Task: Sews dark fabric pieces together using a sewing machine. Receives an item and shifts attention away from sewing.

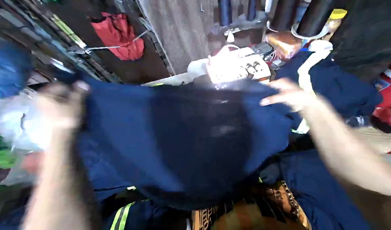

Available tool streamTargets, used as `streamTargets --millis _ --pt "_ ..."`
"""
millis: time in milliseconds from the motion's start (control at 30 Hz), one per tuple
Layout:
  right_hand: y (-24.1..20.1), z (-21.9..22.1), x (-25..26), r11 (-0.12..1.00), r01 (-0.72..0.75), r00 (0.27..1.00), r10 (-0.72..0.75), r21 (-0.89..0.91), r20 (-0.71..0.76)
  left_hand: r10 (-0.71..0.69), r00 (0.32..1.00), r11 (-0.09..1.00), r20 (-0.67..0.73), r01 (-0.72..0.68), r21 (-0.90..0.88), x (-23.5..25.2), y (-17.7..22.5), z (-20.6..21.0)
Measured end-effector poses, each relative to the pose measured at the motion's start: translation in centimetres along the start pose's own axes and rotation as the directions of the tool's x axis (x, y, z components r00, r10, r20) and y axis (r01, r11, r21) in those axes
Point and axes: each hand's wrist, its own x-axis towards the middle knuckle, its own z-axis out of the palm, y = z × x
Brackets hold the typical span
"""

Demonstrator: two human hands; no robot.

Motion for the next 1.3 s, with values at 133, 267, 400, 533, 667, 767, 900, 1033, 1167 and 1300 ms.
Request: streamTargets --millis 133,267,400,533,667,767,900,1033,1167,1300 --pt "11.2 6.3 2.7 0.876 -0.373 0.893 0.429 0.307 -0.139 -0.04 0.998 0.999 0.053 0.038 0.029 -4.4 -4.6 13.8" --pt "12.3 7.2 2.2 0.896 -0.368 0.885 0.42 0.249 -0.201 0.342 0.94 0.911 -0.024 -0.337 -0.236 -11.0 3.5 20.4" --pt "12.9 6.7 2.3 0.892 -0.323 0.886 0.402 0.315 -0.232 0.66 0.742 0.585 -0.115 -0.604 -0.542 -16.1 12.3 24.2" --pt "12.1 6.9 2.3 0.845 -0.327 0.855 0.456 0.424 -0.249 0.808 0.581 0.424 -0.099 -0.688 -0.589 -18.8 17.8 26.6" --pt "11.7 6.7 2.8 0.751 -0.342 0.836 0.517 0.565 -0.182 0.836 0.549 0.467 -0.02 -0.729 -0.5 -18.6 20.3 29.7" --pt "11.5 6.2 3.3 0.65 -0.412 0.805 0.588 0.639 -0.079 0.829 0.518 0.406 -0.211 -0.817 -0.41 -17.9 20.2 30.5" --pt "12.1 4.8 3.3 0.815 -0.395 0.83 0.514 0.424 -0.217 0.849 0.494 0.36 -0.188 -0.8 -0.48 -18.2 19.7 27.5" --pt "11.6 5.4 3.4 0.969 -0.204 0.839 0.246 0.138 -0.485 0.843 0.533 0.353 -0.074 -0.653 -0.67 -18.2 20.4 22.9" --pt "7.7 8.7 1.8 0.917 -0.143 0.897 0.278 0.372 -0.342 0.723 0.689 0.483 -0.044 -0.55 -0.682 -16.4 20.4 20.9" --pt "6.9 10.6 0.1 0.844 -0.091 0.918 0.276 0.528 -0.284 0.639 0.769 0.533 -0.002 -0.445 -0.719 -15.5 19.3 20.6"
